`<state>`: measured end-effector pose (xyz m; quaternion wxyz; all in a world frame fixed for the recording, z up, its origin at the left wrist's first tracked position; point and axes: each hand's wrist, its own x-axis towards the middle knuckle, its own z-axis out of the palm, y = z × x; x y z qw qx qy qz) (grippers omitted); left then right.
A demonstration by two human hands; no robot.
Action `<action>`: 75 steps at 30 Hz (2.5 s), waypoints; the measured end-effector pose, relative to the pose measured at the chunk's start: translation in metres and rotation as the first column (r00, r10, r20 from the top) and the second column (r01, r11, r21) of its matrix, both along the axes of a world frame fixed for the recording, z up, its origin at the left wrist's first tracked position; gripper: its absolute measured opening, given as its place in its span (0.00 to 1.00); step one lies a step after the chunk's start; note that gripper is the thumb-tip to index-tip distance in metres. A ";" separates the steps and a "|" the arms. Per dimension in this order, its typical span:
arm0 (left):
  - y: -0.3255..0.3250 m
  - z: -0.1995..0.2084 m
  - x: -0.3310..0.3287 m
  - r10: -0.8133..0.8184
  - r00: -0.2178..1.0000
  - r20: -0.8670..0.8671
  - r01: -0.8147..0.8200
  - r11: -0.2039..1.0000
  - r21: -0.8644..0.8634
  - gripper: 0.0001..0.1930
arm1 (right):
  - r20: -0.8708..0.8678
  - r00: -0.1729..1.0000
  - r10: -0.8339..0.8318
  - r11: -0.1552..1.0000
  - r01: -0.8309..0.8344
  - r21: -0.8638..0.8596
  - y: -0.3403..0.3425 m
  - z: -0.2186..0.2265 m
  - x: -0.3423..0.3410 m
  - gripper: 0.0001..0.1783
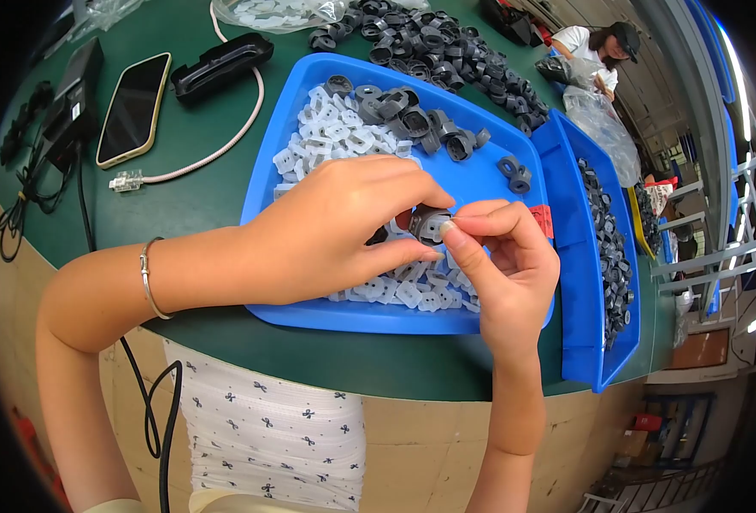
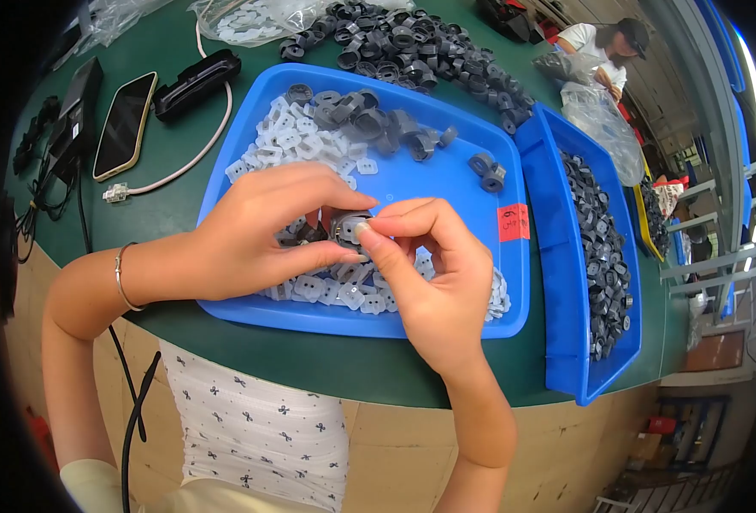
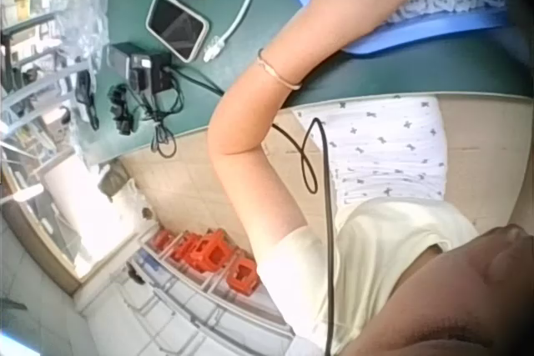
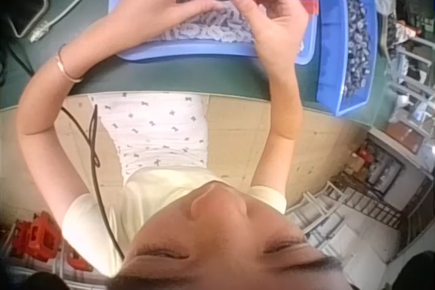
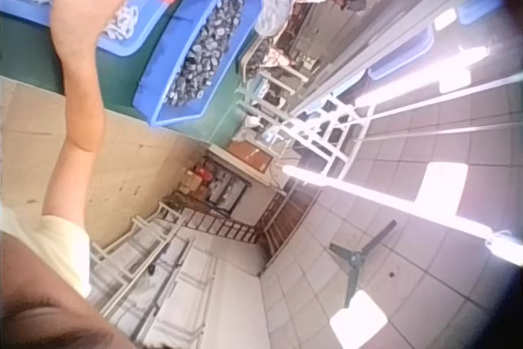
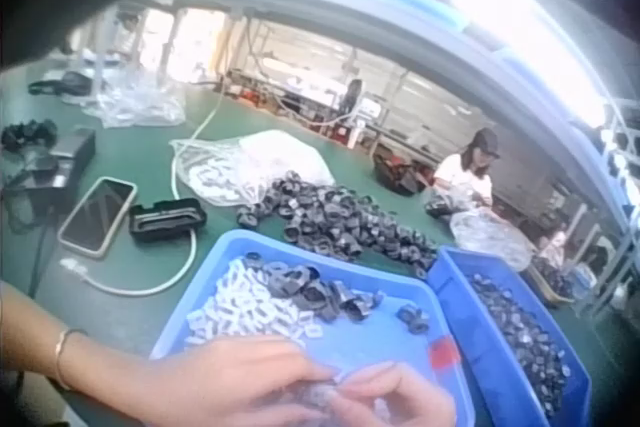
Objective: The person assembles small grey plastic housings by hand, inserting white plastic pieces into them.
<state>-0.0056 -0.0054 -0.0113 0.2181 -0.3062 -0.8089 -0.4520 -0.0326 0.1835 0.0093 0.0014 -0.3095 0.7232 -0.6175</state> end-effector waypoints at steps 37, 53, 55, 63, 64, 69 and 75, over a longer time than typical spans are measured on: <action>0.004 -0.005 0.001 -0.112 0.980 -0.163 0.083 0.981 -0.176 0.21 | 0.062 0.973 0.220 0.864 -0.224 0.450 0.011 0.010 0.001 0.07; 0.000 0.003 -0.003 -0.159 0.975 -0.155 0.162 0.987 0.010 0.20 | 0.514 0.645 0.565 0.825 -0.459 -0.331 0.022 -0.008 -0.023 0.15; 0.001 0.002 -0.004 -0.147 0.977 -0.157 0.152 0.988 0.016 0.20 | 0.518 0.656 0.549 0.836 -0.434 -0.336 0.024 -0.007 -0.022 0.15; 0.004 0.001 0.000 -0.052 0.981 -0.188 0.049 0.999 -0.018 0.22 | 0.362 0.859 0.361 0.926 -0.376 -0.031 0.022 0.007 -0.014 0.13; 0.003 0.002 0.001 -0.033 0.976 -0.217 0.028 0.999 -0.026 0.23 | 0.345 0.866 0.362 0.929 -0.365 -0.058 0.020 0.007 -0.013 0.13; 0.002 0.002 0.002 -0.025 0.964 -0.263 0.010 0.998 -0.060 0.23 | 0.356 0.891 0.283 0.955 -0.297 -0.016 0.017 0.001 -0.005 0.14; 0.004 0.005 0.004 0.082 0.947 -0.311 -0.117 0.989 -0.094 0.18 | 0.326 0.933 0.149 0.989 -0.136 -0.062 0.021 0.003 -0.012 0.14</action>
